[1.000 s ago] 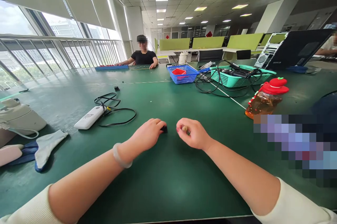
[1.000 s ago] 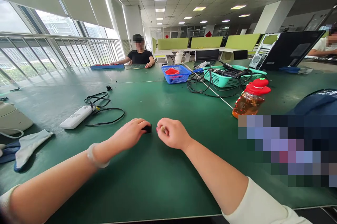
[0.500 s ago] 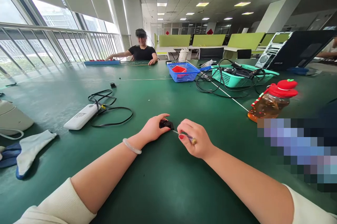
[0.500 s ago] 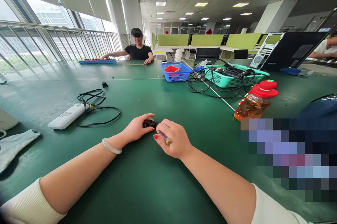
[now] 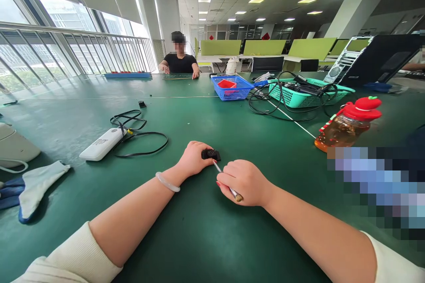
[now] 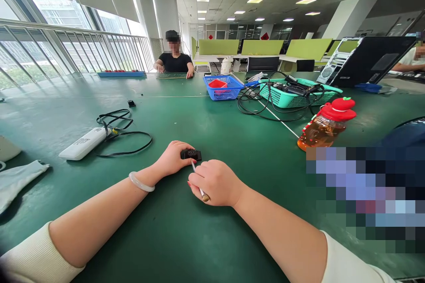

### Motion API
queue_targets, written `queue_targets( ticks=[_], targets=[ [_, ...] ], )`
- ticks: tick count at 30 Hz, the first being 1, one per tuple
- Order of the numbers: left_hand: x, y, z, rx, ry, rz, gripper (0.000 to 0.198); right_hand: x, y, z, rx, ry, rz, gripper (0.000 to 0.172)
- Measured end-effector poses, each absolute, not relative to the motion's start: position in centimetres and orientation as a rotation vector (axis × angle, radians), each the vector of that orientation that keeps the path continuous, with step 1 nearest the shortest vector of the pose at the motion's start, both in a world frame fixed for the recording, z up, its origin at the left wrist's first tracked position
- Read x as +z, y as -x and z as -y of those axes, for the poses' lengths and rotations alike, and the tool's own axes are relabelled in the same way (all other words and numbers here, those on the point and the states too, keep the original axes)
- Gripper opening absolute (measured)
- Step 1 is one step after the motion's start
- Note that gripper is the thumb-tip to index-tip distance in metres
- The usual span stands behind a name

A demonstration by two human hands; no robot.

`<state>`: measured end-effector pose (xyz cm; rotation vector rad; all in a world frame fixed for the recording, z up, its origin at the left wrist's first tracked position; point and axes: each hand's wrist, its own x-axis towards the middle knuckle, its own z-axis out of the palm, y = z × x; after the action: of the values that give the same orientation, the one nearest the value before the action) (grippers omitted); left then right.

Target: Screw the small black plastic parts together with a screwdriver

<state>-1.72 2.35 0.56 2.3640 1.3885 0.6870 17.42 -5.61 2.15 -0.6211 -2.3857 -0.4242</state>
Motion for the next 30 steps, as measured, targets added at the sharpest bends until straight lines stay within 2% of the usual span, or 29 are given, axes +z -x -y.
queue_targets(
  ticks=[12,16,18,23,30],
  targets=[
    [0.4,1.7,-2.3,0.633,-2.406,-1.395,0.029,1.0,-17.3,5.2,-0.380,0.685,2.596,0.015],
    [0.3,1.7,-2.4,0.632,-2.422,-1.381,0.028,1.2,-17.4,5.1,-0.324,0.722,2.531,0.019],
    [0.3,1.7,-2.4,0.619,-2.427,-1.380,0.029,1.5,-17.7,4.9,-0.161,0.788,2.399,0.021],
    [0.7,1.6,-2.2,0.566,-2.407,-1.417,0.034,1.8,-18.5,4.3,0.494,0.972,1.952,0.029],
    [0.8,1.6,-2.1,0.558,-2.422,-1.391,0.032,0.9,-18.2,3.2,1.001,1.048,1.388,0.041]
  ],
)
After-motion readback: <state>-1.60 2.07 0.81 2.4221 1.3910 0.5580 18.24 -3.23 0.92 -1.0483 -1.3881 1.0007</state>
